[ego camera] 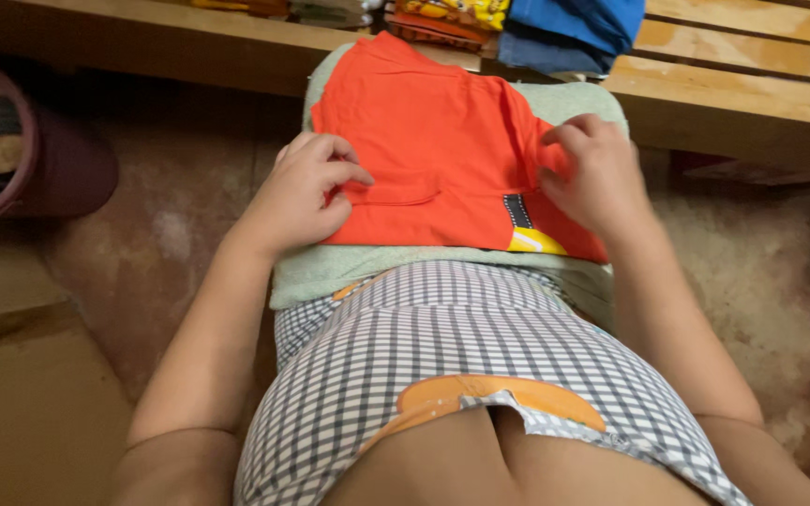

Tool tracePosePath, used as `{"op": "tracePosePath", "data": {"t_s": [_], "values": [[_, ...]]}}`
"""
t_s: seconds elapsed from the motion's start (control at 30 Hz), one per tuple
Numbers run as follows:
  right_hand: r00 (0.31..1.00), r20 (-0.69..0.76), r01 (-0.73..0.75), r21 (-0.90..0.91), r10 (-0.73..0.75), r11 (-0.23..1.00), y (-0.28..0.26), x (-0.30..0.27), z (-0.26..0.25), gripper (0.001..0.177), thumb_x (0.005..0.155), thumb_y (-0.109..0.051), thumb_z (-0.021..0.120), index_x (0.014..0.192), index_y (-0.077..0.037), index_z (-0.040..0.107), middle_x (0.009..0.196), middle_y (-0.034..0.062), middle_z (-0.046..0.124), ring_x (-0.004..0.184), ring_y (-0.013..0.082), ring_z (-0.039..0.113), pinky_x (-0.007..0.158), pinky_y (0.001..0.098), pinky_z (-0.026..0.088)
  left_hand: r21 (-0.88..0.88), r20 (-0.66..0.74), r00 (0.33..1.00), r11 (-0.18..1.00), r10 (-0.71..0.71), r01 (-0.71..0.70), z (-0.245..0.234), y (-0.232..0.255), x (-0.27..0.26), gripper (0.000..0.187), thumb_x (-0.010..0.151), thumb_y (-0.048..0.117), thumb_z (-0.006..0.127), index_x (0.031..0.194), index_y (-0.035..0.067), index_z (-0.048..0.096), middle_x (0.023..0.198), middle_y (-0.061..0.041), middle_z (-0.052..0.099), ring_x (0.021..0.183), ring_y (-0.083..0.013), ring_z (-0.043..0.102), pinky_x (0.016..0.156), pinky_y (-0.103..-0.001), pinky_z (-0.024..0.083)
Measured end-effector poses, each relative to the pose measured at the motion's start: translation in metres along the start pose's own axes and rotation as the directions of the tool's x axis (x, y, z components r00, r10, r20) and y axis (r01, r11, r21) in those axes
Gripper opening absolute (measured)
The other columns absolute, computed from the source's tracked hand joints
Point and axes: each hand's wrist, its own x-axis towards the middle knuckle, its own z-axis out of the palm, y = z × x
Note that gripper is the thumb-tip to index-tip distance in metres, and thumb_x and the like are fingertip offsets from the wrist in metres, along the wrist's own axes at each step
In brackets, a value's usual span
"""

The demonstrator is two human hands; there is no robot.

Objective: The person folds multiple small garments by hand on a towel placed on their lap. They handle yellow patterned shorts, an orange t-shirt, and several other shirts and shorts, folding each item and stacking them on a wooden bench.

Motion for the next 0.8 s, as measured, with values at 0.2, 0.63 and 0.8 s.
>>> {"op": "tracePosePath", "data": {"t_s": [0.2,0.63,0.8], "values": [[0.995,0.102,0.000,-0.060,0.006,0.998,0.069,-0.017,0.020,0.029,0.087,-0.022,0.079,0.114,-0.014,0.074,0.124,0.0106,0.068,0.110,0.0389,0.059,0.097,0.0477,0.051,0.038,0.121,0.992,0.999,-0.023,0.019,0.031,0.009,0.025,0.029,0.091,0.018,0.071,0.119,0.009,0.073,0.126,-0.006,0.064,0.125,-0.0297,0.055,0.110,-0.043,0.043],[0.967,0.253,-0.026,-0.064,0.042,0.998,0.050,-0.006,0.026,0.042,0.073,-0.032,0.083,0.112,-0.015,0.076,0.132,0.0101,0.062,0.117,0.0402,0.055,0.096,0.0514,0.048,-0.003,-0.156,0.902,0.913,-0.402,0.407,0.023,0.009,-0.010,0.041,0.089,0.024,0.079,0.127,0.010,0.070,0.099,-0.013,0.066,0.091,-0.0278,0.064,0.082,-0.040,0.053],[0.962,0.117,-0.237,-0.083,0.246,0.968,0.068,0.011,0.028,0.020,0.100,-0.019,0.066,0.117,-0.013,0.075,0.121,0.0130,0.069,0.111,0.0354,0.063,0.102,0.0468,0.053,-0.119,-0.147,0.894,0.905,-0.423,0.409,0.027,0.000,-0.007,0.040,0.084,0.015,0.079,0.123,0.008,0.072,0.078,-0.009,0.064,0.067,-0.0190,0.062,0.066,-0.032,0.053]]}}
